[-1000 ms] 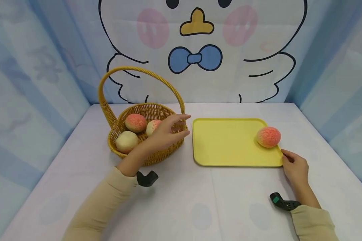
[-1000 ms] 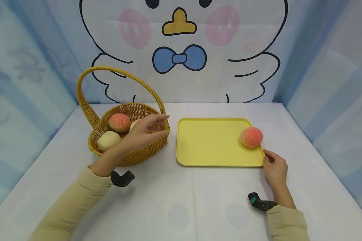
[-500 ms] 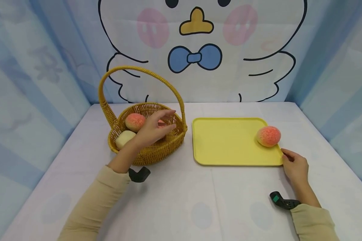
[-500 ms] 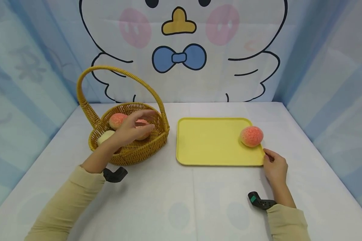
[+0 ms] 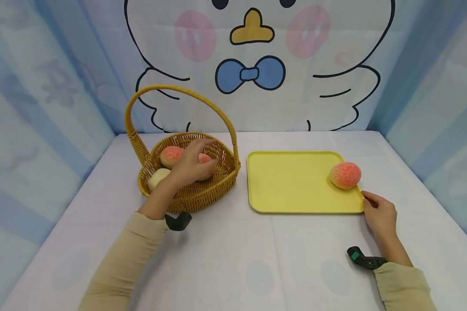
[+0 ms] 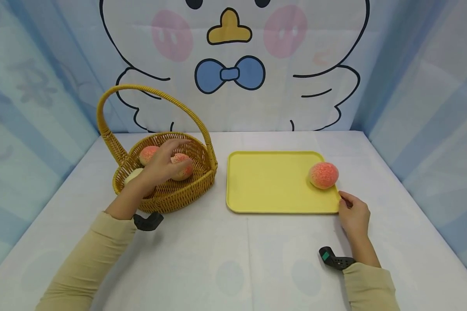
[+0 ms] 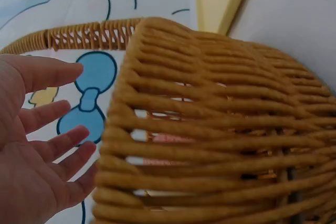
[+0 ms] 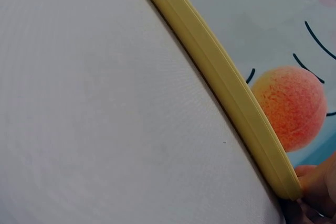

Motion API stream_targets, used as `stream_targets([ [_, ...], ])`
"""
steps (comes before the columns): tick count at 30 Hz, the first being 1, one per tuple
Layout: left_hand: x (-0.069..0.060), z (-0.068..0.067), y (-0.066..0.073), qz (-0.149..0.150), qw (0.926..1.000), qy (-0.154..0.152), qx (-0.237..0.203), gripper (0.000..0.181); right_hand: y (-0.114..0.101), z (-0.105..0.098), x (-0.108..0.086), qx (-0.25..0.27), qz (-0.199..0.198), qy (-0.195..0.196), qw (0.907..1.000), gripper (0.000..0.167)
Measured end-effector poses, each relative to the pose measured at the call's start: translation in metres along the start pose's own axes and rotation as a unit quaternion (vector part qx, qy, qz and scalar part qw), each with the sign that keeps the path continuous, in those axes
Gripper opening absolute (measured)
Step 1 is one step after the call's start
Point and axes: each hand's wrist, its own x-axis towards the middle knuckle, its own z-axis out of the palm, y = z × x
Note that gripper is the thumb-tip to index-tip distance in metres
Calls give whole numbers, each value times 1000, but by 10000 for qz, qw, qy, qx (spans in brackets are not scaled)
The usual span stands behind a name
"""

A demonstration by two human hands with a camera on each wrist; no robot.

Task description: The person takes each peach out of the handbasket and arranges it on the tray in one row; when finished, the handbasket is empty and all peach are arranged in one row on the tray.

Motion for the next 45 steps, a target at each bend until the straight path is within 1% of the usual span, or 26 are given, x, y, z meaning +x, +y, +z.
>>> stream_targets([
  [3, 1, -1, -5, -177, 9997, -163, 107, 57, 1, -1, 0, -30, -34, 19, 10000, 40],
  [7, 2, -1, -12, -386, 9976, -372, 444, 64, 2, -2, 0, -12, -69, 41, 10000, 40],
  [11, 3, 1, -19, -555, 9951, -509, 644, 70, 1, -1, -1, 33, -71, 43, 10000, 40],
  [15, 4, 3, -25, -638, 9942, -508, 699, 71, 0, -1, -2, 15, -78, 60, 10000, 39],
  [23, 5, 11, -38, -669, 9922, -390, 976, 71, 1, 0, -1, -37, -102, 66, 9999, 39],
  [26, 5, 14, -42, -658, 9911, -350, 1104, 69, 1, 0, -1, -63, -103, 71, 9999, 39],
  [31, 5, 17, -45, -766, 9878, -402, 1297, 69, 1, 0, -1, -45, -111, 89, 9999, 39],
  [36, 6, 18, -45, -939, 9859, -437, 1315, 73, 1, -1, -1, -54, -144, 88, 9998, 39],
  [39, 5, 18, -45, -1031, 9857, -486, 1243, 77, 1, -1, -1, -55, -185, 93, 9998, 39],
  [45, 6, 17, -48, -1074, 9873, -549, 1030, 79, 2, -1, -1, -21, -272, 97, 9996, 39],
])
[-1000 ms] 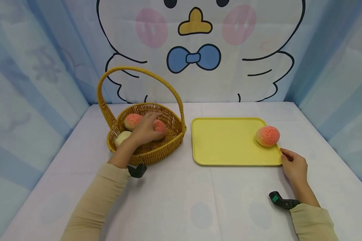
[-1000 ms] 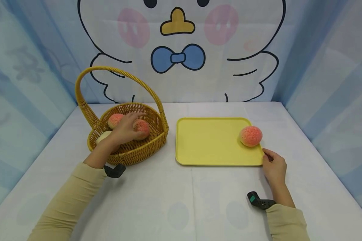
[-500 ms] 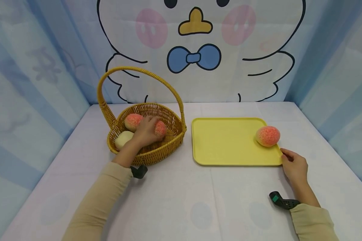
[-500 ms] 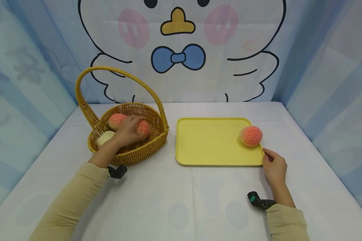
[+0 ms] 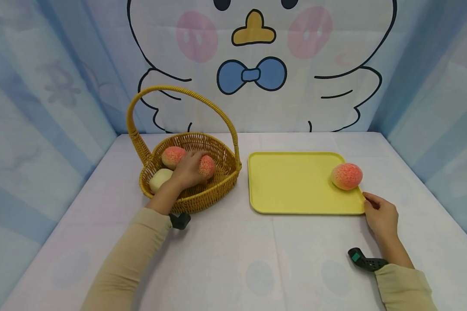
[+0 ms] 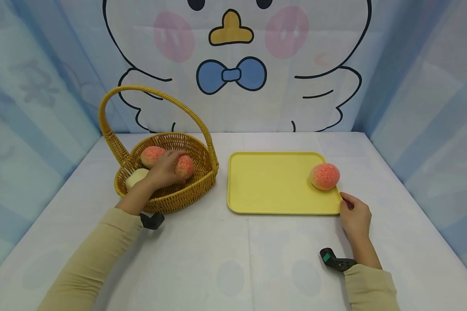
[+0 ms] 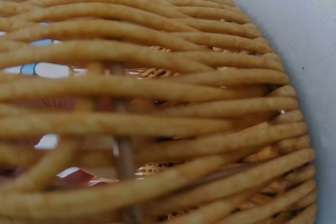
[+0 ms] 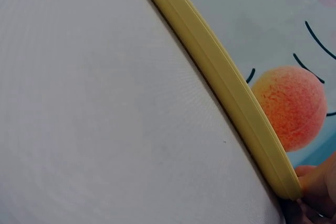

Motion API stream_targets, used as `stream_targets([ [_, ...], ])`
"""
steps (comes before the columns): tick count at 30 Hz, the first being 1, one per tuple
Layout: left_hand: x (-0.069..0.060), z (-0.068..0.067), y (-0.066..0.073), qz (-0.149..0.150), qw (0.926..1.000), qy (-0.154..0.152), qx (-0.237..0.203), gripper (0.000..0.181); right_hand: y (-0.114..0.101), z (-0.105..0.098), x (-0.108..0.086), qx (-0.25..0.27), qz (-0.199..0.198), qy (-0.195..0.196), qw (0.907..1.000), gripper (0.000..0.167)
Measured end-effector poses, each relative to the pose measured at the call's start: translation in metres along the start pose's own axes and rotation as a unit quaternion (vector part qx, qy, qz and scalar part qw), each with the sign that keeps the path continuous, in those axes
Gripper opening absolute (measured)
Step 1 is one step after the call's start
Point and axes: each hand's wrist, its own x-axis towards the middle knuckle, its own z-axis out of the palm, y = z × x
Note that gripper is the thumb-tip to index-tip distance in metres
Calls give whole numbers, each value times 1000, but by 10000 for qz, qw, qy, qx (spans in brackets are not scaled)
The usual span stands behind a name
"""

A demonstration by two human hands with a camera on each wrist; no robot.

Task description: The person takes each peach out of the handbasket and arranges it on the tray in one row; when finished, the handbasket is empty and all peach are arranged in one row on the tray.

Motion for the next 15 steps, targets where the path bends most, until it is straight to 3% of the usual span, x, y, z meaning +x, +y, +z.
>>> stream_targets([
  [7, 0, -1, 2, 176, 9988, 253, 383, 72, -1, 0, -1, 56, -26, 31, 10000, 39],
  [15, -5, -2, 7, 393, 9965, 720, 143, 70, 0, 2, 1, 61, 59, 45, 10000, 39],
])
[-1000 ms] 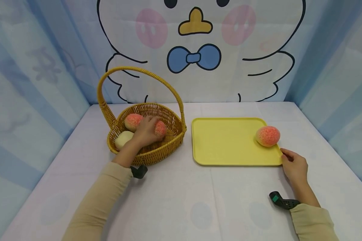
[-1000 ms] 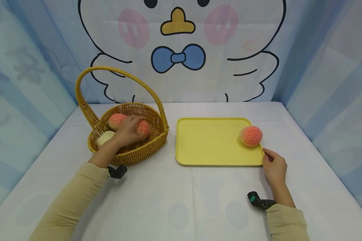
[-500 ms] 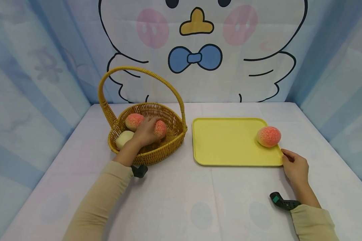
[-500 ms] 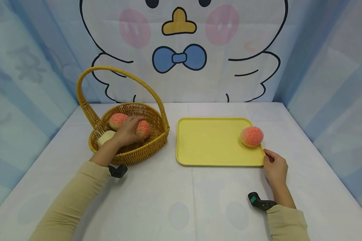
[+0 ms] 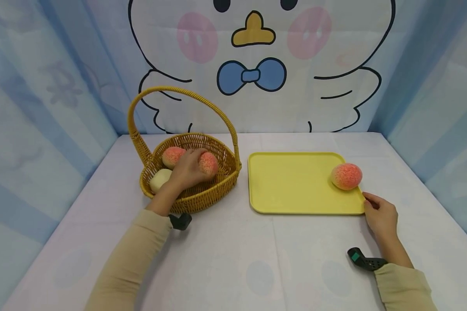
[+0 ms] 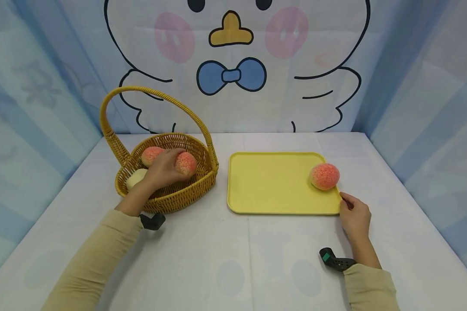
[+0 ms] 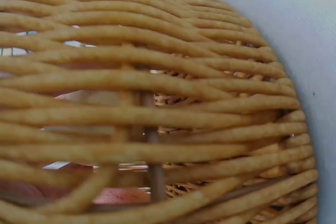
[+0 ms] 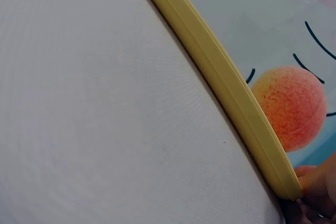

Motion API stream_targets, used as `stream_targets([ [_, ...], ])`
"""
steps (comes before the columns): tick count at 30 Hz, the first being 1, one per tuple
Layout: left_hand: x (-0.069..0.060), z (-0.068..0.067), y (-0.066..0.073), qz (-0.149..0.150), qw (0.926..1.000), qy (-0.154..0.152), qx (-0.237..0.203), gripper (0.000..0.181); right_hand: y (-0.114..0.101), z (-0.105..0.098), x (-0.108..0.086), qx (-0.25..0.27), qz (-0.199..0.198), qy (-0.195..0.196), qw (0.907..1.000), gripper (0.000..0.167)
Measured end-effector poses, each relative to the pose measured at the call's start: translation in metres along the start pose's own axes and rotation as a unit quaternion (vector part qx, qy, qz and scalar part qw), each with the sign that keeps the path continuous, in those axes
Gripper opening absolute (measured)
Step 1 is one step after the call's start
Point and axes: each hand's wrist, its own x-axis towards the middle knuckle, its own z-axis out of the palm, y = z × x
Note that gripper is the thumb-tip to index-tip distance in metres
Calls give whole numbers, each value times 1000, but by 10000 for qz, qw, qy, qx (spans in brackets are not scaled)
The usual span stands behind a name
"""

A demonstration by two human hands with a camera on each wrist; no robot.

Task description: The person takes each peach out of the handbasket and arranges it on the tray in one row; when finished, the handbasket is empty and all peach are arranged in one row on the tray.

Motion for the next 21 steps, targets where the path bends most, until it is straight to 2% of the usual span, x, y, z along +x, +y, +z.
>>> stream_targets([
  [12, -9, -7, 14, 409, 9973, 456, -403, 75, 1, -1, 1, 2, 70, -51, 10000, 40],
  [21, -28, -19, 31, 460, 9922, 550, -1016, 81, -2, -2, -1, 10, 100, -66, 9999, 40],
])
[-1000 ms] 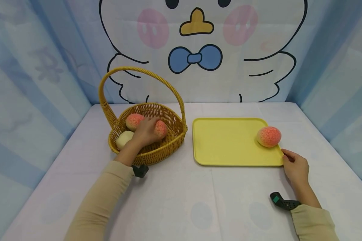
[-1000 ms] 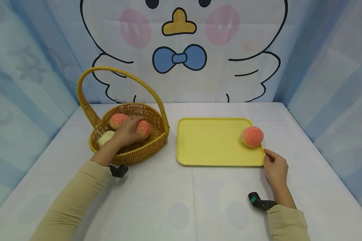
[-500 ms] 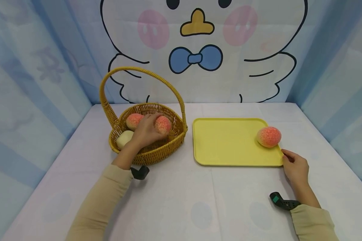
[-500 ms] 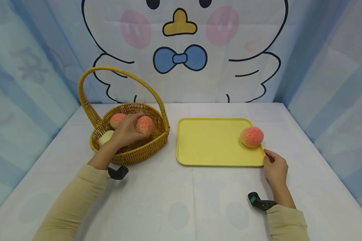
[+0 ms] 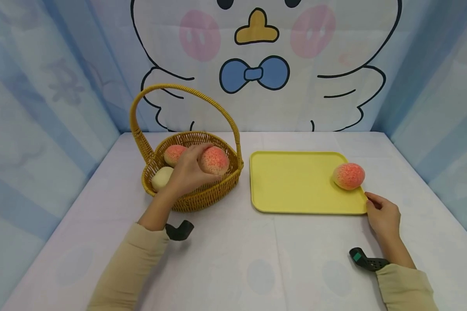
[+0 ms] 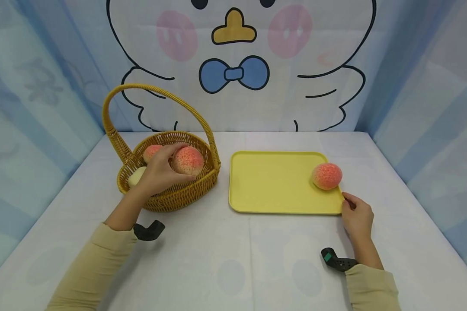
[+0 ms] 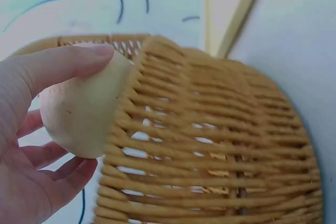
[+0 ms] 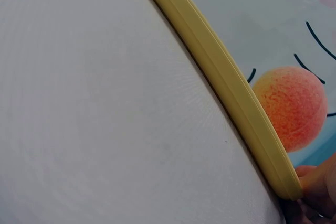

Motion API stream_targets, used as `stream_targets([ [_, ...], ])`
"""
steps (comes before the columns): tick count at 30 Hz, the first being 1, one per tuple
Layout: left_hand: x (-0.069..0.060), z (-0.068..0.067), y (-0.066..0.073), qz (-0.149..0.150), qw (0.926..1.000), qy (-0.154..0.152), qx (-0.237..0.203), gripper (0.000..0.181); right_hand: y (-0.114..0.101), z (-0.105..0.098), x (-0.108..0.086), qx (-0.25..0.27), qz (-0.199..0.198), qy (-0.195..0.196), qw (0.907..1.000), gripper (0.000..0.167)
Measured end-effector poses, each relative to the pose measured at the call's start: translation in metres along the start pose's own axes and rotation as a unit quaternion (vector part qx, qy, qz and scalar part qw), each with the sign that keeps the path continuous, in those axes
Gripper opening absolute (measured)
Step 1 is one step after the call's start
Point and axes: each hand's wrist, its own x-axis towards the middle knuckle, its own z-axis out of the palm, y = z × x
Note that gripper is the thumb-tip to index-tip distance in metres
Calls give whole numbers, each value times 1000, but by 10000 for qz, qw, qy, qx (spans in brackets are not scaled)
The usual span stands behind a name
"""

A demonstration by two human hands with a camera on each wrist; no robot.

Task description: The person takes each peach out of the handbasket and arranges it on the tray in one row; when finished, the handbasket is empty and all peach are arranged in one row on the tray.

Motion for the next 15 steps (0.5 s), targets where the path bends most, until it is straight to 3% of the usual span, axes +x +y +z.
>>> stream_targets([
  [7, -6, 2, 15, 345, 9985, 136, -390, 80, 0, 0, 2, -43, 90, -5, 10000, 40],
  [15, -9, 19, 28, 404, 9893, -104, -1397, 77, 3, 3, 4, -44, 165, -40, 9998, 40],
])
